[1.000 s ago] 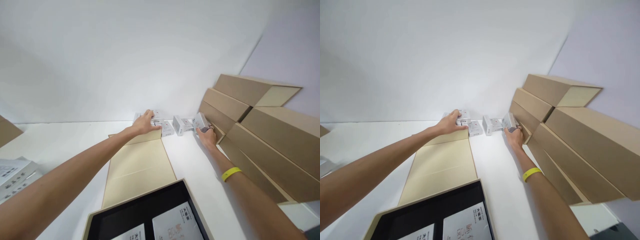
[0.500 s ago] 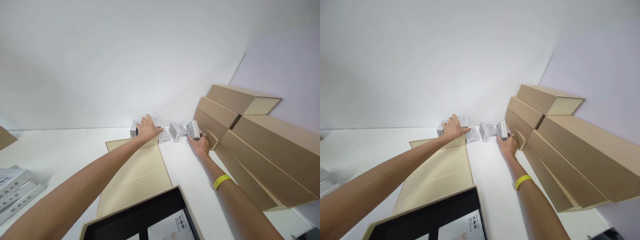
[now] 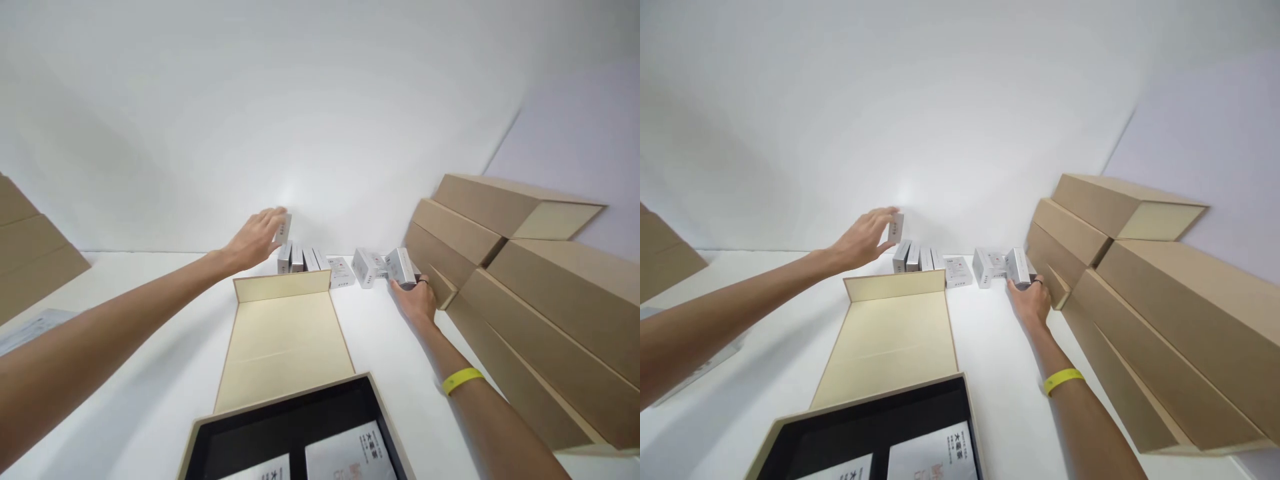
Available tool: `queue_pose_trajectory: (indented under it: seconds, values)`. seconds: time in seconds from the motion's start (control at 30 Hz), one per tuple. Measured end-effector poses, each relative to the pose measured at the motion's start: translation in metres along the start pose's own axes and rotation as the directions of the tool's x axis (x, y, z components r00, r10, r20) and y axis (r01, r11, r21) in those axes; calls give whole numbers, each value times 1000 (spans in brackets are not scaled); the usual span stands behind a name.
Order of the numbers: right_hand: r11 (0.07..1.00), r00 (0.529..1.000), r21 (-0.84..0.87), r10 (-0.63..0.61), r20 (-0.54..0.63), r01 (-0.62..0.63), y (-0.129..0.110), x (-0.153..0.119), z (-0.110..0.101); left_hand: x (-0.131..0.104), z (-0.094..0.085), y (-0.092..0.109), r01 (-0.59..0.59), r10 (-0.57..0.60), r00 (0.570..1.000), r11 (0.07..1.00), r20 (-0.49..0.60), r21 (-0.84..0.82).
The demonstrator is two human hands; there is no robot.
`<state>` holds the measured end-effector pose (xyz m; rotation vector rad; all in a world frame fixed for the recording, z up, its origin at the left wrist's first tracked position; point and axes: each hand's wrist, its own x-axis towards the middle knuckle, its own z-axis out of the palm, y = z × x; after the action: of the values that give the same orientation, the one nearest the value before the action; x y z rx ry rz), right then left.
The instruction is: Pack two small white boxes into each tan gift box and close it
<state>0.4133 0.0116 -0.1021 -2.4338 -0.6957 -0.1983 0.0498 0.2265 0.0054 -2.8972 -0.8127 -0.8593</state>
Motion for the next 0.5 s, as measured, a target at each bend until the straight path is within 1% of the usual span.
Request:
queue_pose_trajectory:
  seconds: [0.07, 0.1, 0.17, 0.23, 0.3, 0.37, 0.43, 0.5]
  values:
    - [1000, 1000, -4, 4, -3, -4, 1, 0, 0, -16, 5, -14, 14, -11, 989, 1000, 150, -21]
    - [1000, 1000, -6, 6, -5, -6, 1, 0, 0, -22, 9, -19, 34, -26, 979, 999, 203, -32]
    - [1000, 1000, -8, 4, -8, -5, 1, 0, 1, -31, 15, -25, 75, -58, 957, 996, 285, -51]
    - [1000, 1000, -7, 0, -12, 0, 2, 0, 1, -34, 18, -28, 119, -91, 935, 991, 344, -62]
    - [1000, 1000, -6, -5, -16, 5, 2, 0, 1, -34, 18, -30, 151, -121, 925, 987, 360, -58]
    - [1000, 1000, -6, -6, -20, 6, 3, 0, 2, -32, 15, -30, 162, -141, 928, 986, 344, -34]
    - [1000, 1000, -5, -10, -25, 10, 3, 0, 3, -29, 9, -25, 159, -157, 944, 987, 291, 17]
    - [1000, 999, 0, -17, -32, 17, 4, 0, 4, -22, 3, -14, 157, -170, 961, 985, 217, 77]
